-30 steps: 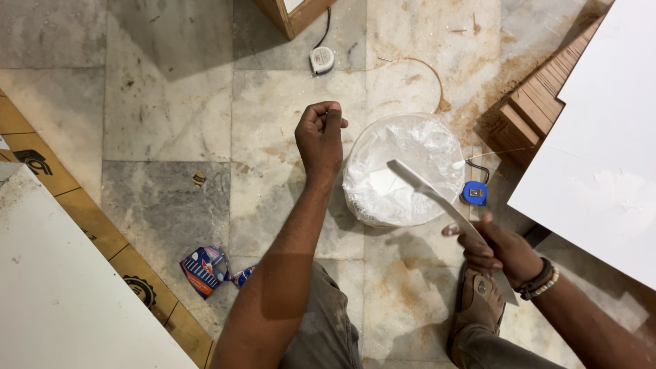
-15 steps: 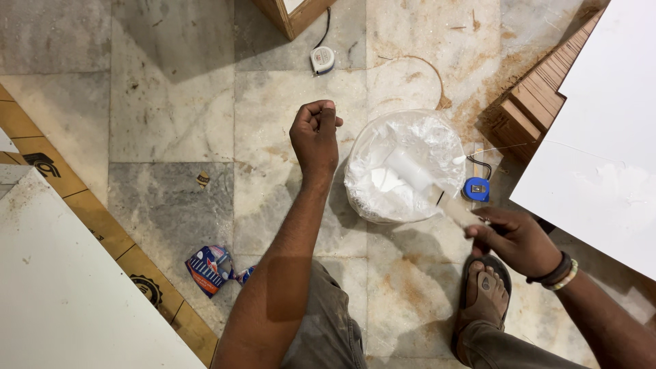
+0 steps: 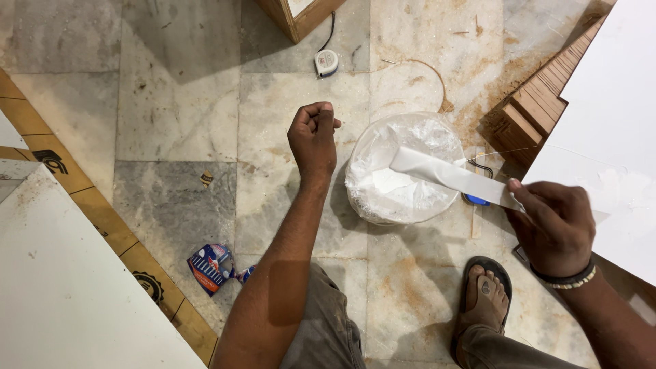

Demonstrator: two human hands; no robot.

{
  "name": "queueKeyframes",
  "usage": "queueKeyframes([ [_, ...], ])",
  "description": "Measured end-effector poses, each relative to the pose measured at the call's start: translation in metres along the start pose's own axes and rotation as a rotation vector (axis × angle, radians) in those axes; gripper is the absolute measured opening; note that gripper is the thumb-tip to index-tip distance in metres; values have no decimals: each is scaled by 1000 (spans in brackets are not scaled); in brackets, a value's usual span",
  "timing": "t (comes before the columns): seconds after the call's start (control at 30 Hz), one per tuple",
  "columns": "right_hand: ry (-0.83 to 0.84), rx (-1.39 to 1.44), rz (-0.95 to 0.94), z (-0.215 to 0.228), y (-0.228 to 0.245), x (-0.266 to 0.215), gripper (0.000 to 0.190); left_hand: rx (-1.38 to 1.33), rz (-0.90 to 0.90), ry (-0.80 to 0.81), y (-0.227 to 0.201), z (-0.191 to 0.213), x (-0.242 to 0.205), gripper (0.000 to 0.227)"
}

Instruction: The person opens a bucket of white adhesive and uses a putty knife to scoop and spread the substance onto a white rectangular board. The person repeatedly dips the tool into the bucket and applies the adhesive in broad strokes across the board's surface.

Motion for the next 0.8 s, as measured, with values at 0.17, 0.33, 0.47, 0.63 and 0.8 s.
queueKeyframes([
  [0.17, -68, -20, 32, -5, -12, -9, 42, 3, 29, -9, -2, 5, 0, 18],
  [0.33, 76, 535, -300, -46, -46, -24, 17, -15, 40, -27, -3, 8, 0, 17],
  [0.47, 357, 1113, -590, -86, -62, -44, 37, -21, 34, -28, -2, 12, 3, 15],
  [0.63, 783, 2260, -974, -105, -31, -61, 67, 18, 29, -37, 15, 13, 7, 14],
  [0.8, 882, 2538, -919, -87, -15, -63, 79, -37, -6, -59, 34, 11, 17, 13],
])
Point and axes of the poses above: each hand's wrist, its own x-axis towards the middle knuckle, its own z-axis out of the back of the hand, y = z × x, the point moved 5 cm from there along x, towards the middle knuckle, and after that the axes turned 10 degrees about x, right-handed, at the moved point
